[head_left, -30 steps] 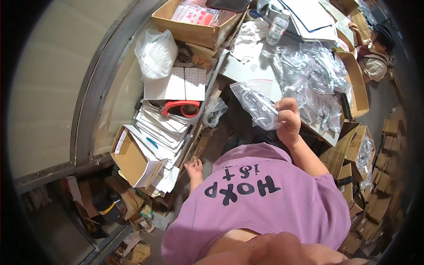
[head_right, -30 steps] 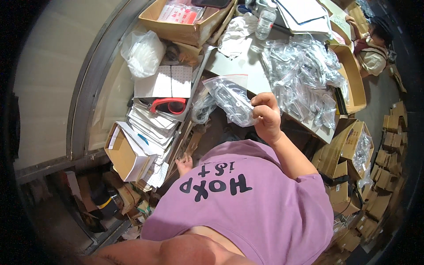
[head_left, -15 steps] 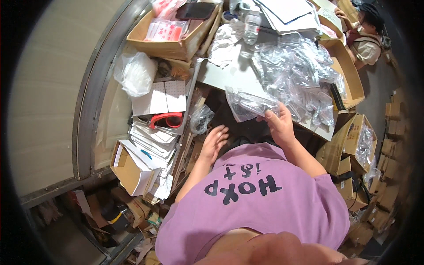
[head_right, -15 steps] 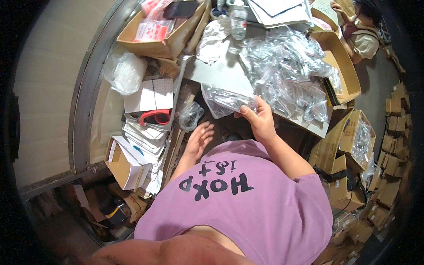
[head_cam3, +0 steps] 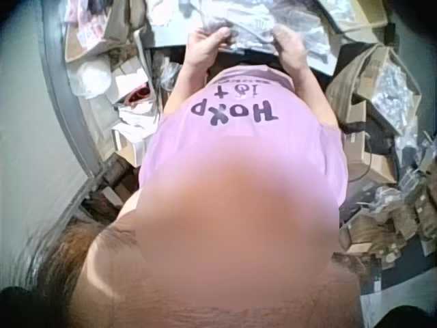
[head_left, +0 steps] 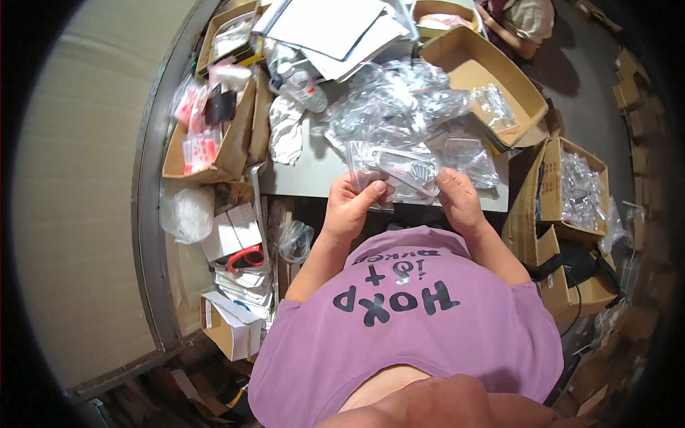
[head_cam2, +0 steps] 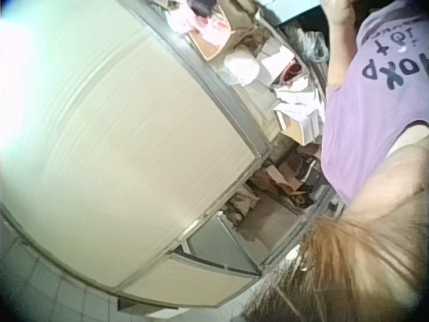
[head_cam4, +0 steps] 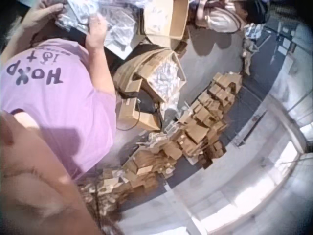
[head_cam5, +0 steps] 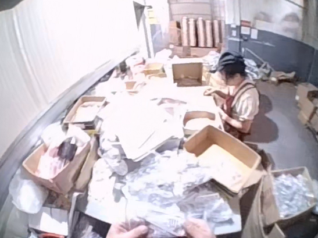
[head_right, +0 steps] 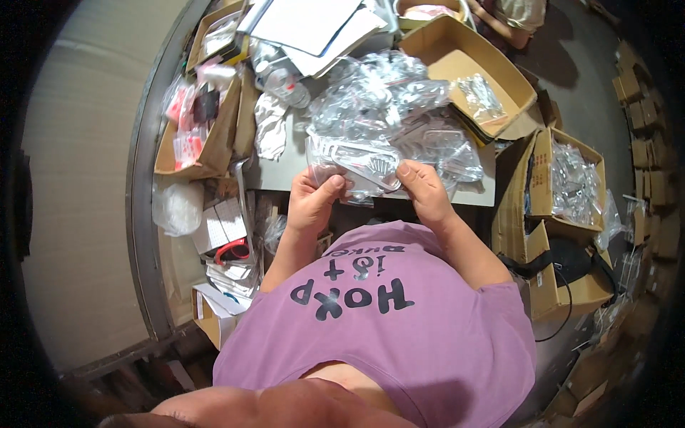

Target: The person picks up metal parts and places them into plastic bags by hand. They use a digital caliper to measure one of the parts before placing it in a bag and then into a box.

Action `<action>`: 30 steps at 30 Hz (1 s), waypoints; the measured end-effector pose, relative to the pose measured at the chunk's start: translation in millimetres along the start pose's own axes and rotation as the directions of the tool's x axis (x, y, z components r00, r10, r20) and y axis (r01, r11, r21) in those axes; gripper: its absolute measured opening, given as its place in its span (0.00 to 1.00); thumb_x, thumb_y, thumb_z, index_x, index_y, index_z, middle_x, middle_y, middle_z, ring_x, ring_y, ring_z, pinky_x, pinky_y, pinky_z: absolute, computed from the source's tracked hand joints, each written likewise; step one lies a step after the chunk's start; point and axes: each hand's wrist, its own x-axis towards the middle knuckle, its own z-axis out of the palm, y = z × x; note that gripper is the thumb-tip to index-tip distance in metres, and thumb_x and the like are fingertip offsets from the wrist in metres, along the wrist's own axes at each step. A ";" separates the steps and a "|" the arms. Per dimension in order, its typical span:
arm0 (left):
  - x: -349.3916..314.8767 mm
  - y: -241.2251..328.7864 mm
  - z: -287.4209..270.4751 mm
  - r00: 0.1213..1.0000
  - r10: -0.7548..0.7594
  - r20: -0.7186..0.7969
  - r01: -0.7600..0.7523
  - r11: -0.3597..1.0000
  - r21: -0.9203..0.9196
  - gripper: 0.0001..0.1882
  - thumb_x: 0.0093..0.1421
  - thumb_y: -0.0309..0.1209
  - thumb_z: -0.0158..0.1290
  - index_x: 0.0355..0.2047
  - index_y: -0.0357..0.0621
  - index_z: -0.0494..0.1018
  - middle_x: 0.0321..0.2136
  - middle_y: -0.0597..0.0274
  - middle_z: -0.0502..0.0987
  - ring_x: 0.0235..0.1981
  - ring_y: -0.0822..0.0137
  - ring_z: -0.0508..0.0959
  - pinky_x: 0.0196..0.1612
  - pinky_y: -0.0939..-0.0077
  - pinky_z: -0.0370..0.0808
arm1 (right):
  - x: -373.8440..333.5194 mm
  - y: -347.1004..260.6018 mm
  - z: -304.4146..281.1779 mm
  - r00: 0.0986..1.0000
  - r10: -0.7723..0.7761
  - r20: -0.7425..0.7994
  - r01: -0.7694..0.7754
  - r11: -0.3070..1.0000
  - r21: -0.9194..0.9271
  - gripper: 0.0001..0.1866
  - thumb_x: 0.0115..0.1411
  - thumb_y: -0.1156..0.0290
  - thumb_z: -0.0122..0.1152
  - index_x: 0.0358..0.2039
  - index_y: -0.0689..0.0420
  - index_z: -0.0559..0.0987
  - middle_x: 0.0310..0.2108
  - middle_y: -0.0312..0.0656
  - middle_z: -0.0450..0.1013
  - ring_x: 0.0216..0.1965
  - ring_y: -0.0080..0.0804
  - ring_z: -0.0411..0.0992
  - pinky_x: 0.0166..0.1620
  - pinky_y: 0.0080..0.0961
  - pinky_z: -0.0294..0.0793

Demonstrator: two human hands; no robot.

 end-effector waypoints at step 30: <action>70.7 -20.0 53.5 0.939 -0.196 0.282 0.152 0.974 0.170 0.27 0.48 0.19 0.54 0.50 0.36 0.59 0.39 0.60 0.71 0.40 0.71 0.71 0.45 0.77 0.68 | -0.9 -10.0 -22.0 0.974 -0.038 -0.222 0.103 0.952 0.290 0.18 0.51 0.81 0.56 0.44 0.63 0.67 0.39 0.38 0.67 0.40 0.21 0.67 0.44 0.17 0.67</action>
